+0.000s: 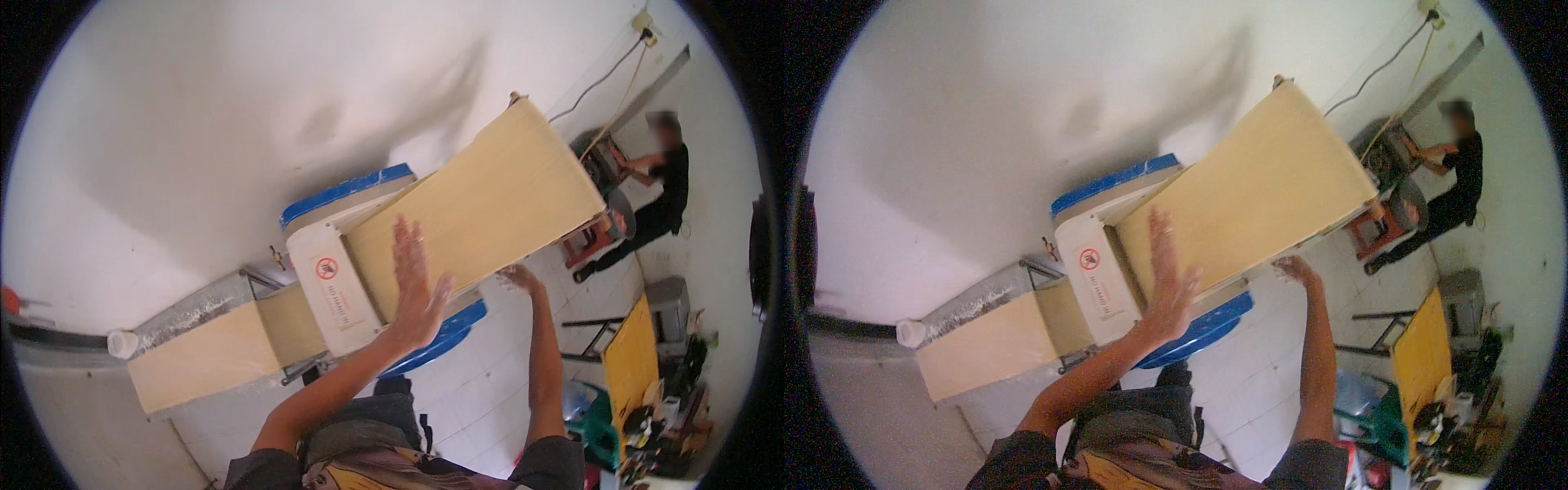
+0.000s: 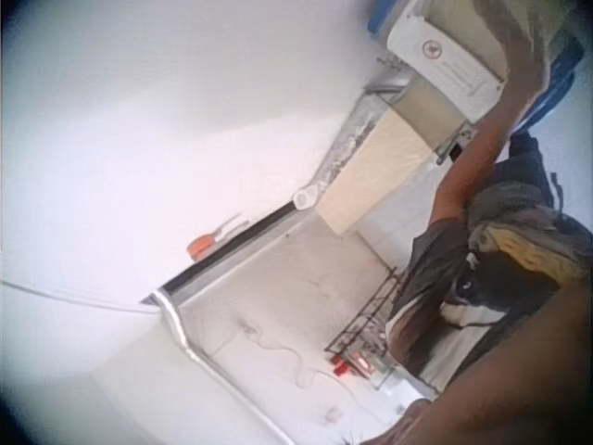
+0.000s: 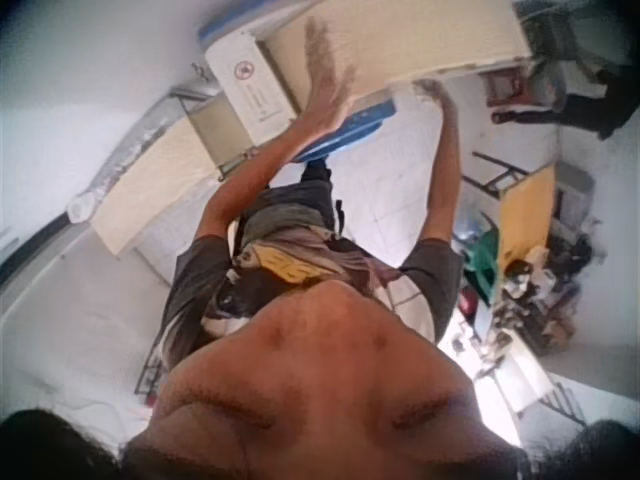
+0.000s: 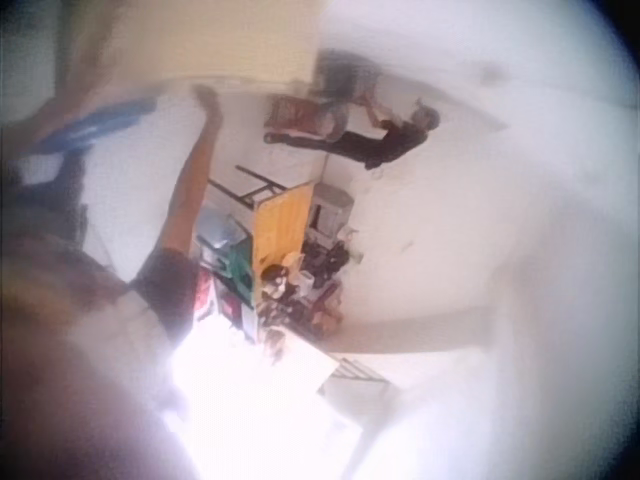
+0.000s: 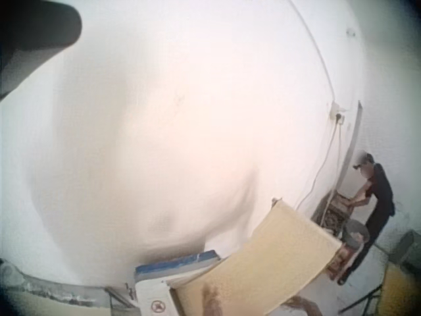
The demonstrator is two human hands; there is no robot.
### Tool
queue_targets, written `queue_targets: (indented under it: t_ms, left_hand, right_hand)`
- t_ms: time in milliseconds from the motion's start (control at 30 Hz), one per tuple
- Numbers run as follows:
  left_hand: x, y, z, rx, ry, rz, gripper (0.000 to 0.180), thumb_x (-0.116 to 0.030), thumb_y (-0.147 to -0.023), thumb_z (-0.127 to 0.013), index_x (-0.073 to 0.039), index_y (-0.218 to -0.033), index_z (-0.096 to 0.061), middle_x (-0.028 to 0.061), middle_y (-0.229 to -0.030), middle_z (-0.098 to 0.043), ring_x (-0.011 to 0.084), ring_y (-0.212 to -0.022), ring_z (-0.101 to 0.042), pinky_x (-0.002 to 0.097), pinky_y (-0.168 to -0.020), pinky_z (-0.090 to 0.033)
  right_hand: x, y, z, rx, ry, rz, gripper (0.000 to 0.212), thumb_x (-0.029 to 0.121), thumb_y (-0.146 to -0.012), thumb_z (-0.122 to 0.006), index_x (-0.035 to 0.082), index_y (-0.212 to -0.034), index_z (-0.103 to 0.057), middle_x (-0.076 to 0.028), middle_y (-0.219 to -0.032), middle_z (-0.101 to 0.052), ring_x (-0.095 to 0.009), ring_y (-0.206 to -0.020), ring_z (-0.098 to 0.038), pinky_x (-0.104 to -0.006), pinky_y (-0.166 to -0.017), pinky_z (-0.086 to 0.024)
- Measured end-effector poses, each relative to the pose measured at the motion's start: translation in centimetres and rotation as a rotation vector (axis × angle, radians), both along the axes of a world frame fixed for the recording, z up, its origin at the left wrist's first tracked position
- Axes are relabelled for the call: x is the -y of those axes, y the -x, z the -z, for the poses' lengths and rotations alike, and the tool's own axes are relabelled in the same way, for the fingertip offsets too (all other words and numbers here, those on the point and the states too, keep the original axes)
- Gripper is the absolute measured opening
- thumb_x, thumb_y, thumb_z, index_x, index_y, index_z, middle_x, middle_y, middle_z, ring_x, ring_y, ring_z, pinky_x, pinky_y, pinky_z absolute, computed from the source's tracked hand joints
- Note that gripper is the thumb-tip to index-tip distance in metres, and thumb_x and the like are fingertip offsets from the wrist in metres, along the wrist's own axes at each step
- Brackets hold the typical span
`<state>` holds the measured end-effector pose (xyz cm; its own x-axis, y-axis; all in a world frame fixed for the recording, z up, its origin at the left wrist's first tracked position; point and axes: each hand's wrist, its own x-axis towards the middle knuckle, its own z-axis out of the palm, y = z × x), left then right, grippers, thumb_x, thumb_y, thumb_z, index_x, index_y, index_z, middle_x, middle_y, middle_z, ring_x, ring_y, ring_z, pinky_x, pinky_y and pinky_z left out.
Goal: The person feeds a sheet of dough through a dough sheeter, repeatedly folding and rerunning it to thin and smooth the sheet. They sprinkle flour on the dough and the machine's feed tray to prevent sticking, then guide the sheet through the rollers and onto a metal table.
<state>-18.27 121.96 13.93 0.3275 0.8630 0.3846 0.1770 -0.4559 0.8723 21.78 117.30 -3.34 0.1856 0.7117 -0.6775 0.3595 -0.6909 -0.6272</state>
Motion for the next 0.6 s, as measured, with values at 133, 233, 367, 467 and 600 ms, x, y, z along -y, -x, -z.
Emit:
queue_targets:
  t_ms: [133,233,367,467,600]
  left_hand:
    - [0.5,14.8,4.1,0.425,0.097,-0.018,0.071,-0.042,-0.104,-0.045,0.002,-0.156,-0.024,0.0248,-0.162,-0.020,0.0371,-0.150,-0.022,0.0496,-0.123,-0.016]
    - [-1.8,25.3,10.1,0.148,0.068,-0.212,0.059,-0.040,-0.101,-0.054,-0.005,-0.147,-0.042,0.0160,-0.155,-0.037,0.0283,-0.141,-0.040,0.0464,-0.119,-0.030]
    - [-6.5,32.1,18.5,-0.169,0.300,0.048,0.039,-0.018,-0.098,-0.060,-0.001,-0.133,-0.055,0.0143,-0.136,-0.057,0.0230,-0.115,-0.060,0.0386,-0.098,-0.047]
    - [-9.7,29.3,22.8,-0.114,0.511,0.262,0.038,-0.012,-0.093,-0.068,-0.005,-0.129,-0.060,0.0106,-0.129,-0.063,0.0204,-0.108,-0.064,0.0402,-0.090,-0.051]
    - [-12.8,22.7,27.9,0.035,0.618,0.389,0.042,-0.014,-0.090,-0.070,-0.002,-0.129,-0.060,0.0168,-0.134,-0.060,0.0286,-0.115,-0.062,0.0415,-0.094,-0.049]
  right_hand:
    - [13.6,14.2,6.4,0.283,-0.193,0.146,0.026,0.017,-0.099,-0.059,-0.001,-0.115,-0.068,-0.012,-0.093,-0.074,-0.023,-0.077,-0.070,-0.0378,-0.066,-0.059]
    - [21.0,28.1,9.7,-0.313,-0.354,0.257,0.026,0.017,-0.097,-0.059,-0.003,-0.111,-0.067,-0.016,-0.102,-0.075,-0.023,-0.081,-0.072,-0.0370,-0.070,-0.059]
    - [19.5,48.5,13.8,-0.178,-0.316,-0.193,0.042,0.028,-0.100,-0.063,0.012,-0.138,-0.060,-0.017,-0.145,-0.057,-0.030,-0.133,-0.053,-0.0455,-0.110,-0.043]
    - [11.5,59.1,14.7,-0.499,-0.512,0.469,0.063,0.017,-0.098,-0.064,0.010,-0.154,-0.036,-0.018,-0.152,-0.044,-0.030,-0.143,-0.039,-0.0412,-0.116,-0.035]
    - [0.6,60.5,15.0,-0.296,-0.734,1.161,0.063,0.016,-0.096,-0.067,0.008,-0.152,-0.037,-0.016,-0.146,-0.048,-0.028,-0.133,-0.044,-0.0398,-0.109,-0.039]
